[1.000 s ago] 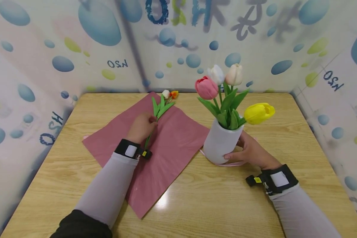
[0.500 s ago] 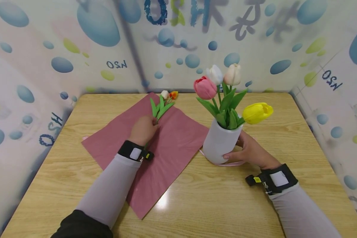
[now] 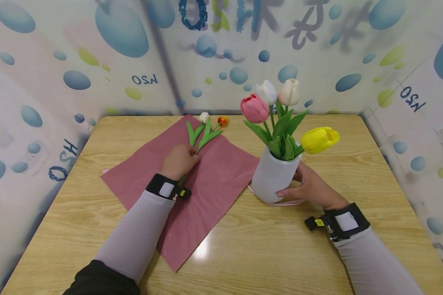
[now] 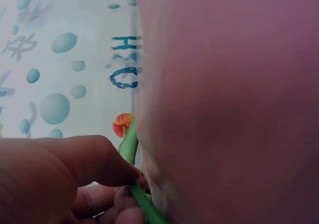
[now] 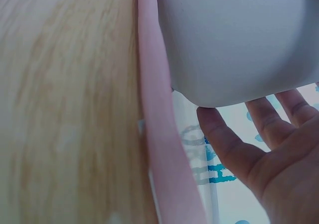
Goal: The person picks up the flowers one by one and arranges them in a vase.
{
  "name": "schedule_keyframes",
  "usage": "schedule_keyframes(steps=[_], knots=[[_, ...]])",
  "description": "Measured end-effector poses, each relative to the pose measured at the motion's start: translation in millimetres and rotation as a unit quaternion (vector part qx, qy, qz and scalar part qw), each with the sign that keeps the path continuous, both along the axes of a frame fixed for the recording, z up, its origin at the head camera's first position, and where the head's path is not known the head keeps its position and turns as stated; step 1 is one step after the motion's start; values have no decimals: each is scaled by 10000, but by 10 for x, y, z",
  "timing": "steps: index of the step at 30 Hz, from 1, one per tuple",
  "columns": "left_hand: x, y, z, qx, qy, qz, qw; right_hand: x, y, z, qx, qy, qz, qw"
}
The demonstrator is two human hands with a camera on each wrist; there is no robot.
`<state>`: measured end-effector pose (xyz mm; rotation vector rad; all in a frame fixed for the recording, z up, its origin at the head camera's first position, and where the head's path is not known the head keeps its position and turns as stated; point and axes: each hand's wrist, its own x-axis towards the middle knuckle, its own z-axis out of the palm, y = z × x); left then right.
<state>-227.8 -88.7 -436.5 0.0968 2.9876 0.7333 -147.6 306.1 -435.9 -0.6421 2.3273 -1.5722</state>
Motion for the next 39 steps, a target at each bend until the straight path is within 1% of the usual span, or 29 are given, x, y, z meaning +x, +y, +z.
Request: schedule_keyframes(steps=[7,11,18,23,27,31,33,35,38,39], knots=[[24,13,67,492,-192,133,9985,0,1,5,16,-30,-10,10000],[33,13,100,721,-206,59,9972,1,3,5,22,-29,-6,10000],[42,13,179,830,-236,-135,9962,-3,-1,4,52,-25,2,10000],[51,24,266,1302,-251,-163,9910,-3,0,4,77,-7,5,10000],[58,42,330,1867,-230,-105,9821,-1,-1,9,79,-7,22,10000],[67,65,384,2415,-226,11,9701,0,-1,14,90,-7,20,10000],[75,72,404,2746,-281,70,9611,-1,1,12,100,10,17,9999],[77,78,423,3092,-347,118,9503,-3,2,9,94,26,23,9999],[69,81,429,3674,-499,214,9285,-5,5,2,89,45,31,9999],[61,82,424,3803,-533,251,9230,-5,6,0,88,50,32,9999]])
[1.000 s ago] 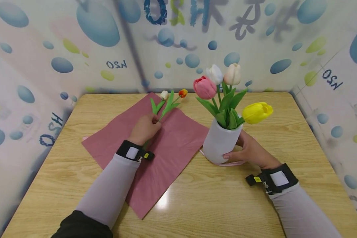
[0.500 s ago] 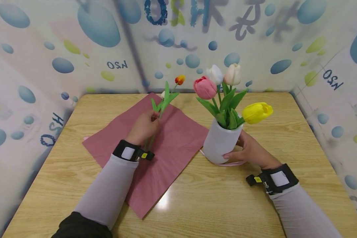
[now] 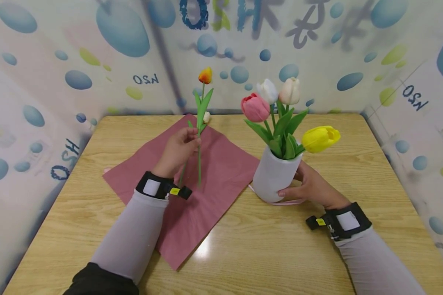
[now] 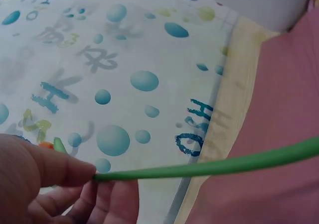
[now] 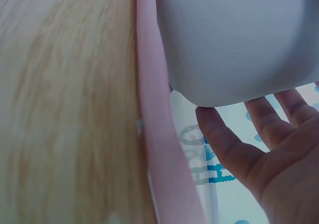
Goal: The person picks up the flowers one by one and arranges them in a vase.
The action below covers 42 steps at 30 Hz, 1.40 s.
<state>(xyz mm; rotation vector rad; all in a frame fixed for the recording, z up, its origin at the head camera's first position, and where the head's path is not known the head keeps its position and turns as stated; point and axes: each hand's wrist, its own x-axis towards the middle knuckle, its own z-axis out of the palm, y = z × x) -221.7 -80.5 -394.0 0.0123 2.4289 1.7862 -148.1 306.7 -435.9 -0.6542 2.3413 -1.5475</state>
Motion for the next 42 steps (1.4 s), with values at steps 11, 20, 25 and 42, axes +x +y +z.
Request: schedule_keyframes(steps=[11,20,25,42], knots=[[-17,24,-3,1602,-279,8,9867,-4,-1,2,-15,84,49,10000],[1,60,38,2657,-317,-103,9635,-4,5,-11,-96,20,18,10000],[42,83,90,3308,-448,-135,9426,-7,6,-16,-68,9,13,10000],[196,426,413,4477,-54,4,8942,-12,11,-8,-30,-7,17,10000]])
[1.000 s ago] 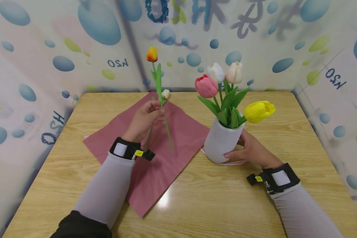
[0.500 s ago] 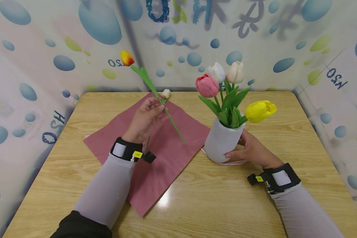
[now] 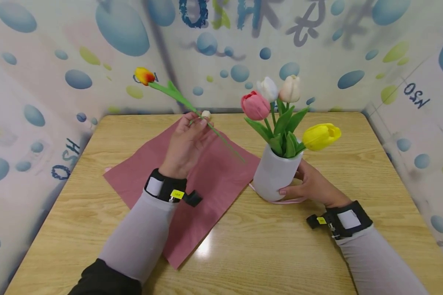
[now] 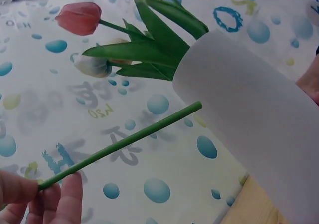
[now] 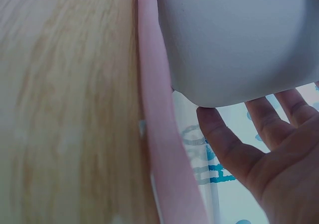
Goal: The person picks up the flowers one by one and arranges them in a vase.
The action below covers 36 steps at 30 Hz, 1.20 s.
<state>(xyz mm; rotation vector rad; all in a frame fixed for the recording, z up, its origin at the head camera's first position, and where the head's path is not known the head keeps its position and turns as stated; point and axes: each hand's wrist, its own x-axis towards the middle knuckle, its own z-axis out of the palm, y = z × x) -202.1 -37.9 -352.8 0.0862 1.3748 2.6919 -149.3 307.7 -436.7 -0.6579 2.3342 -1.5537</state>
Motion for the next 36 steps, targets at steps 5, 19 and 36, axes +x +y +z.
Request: schedule_keyframes(steps=[5,19,36], knots=[[-8,169,167,298,156,126,9994,-2,0,5,-8,-2,4,10000],[-11,476,484,306,449,322,9980,-7,4,8,-22,5,10,10000],[242,806,538,-2041,2209,-22,9537,9,-8,22,17,-12,40,10000]])
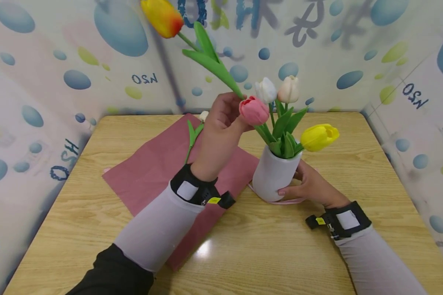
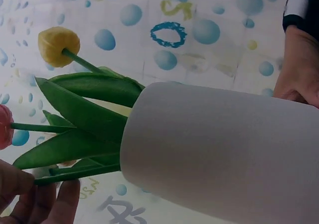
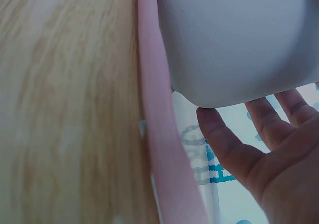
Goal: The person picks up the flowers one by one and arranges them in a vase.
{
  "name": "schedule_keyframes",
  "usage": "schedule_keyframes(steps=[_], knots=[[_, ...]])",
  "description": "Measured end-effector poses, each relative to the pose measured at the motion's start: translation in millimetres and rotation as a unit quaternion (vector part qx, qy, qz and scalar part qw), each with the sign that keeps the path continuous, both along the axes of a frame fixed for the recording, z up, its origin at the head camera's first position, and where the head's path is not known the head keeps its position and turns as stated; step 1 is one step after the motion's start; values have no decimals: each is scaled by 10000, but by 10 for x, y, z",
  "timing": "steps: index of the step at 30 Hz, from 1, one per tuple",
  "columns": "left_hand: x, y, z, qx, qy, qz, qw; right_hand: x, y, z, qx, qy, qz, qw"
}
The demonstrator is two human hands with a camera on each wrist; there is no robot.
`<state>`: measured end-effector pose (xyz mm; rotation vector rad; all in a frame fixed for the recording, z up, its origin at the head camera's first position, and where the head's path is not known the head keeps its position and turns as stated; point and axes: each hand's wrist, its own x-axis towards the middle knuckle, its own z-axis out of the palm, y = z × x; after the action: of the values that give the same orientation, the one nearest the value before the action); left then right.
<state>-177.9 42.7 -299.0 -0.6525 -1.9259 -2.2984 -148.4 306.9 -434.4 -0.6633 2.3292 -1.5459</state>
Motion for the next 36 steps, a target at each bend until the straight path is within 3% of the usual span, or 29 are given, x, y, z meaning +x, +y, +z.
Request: schedule_keyframes(steps=[6,11,17,29,33,36], knots=[[95,60,-19,-1176,172,-129,9928,-5,-1,-18,0,-72,-1,10000],[134,102,-46,-2016,487,-311,9778,-11,-9,-37,-37,-146,-76,9999],[147,137,-32,-2717,977,-361,9567,-8,-1,-39,-106,-120,22,9999],[150,144,-32,-3496,1475,27,9252,-23,13,-25,-120,11,114,9999],[141,138,-57,-3610,1479,-9,9208,-26,17,-20,-149,10,117,9998],[136,131,-76,-3618,1355,-66,9223,-26,19,-15,-161,3,111,9998]])
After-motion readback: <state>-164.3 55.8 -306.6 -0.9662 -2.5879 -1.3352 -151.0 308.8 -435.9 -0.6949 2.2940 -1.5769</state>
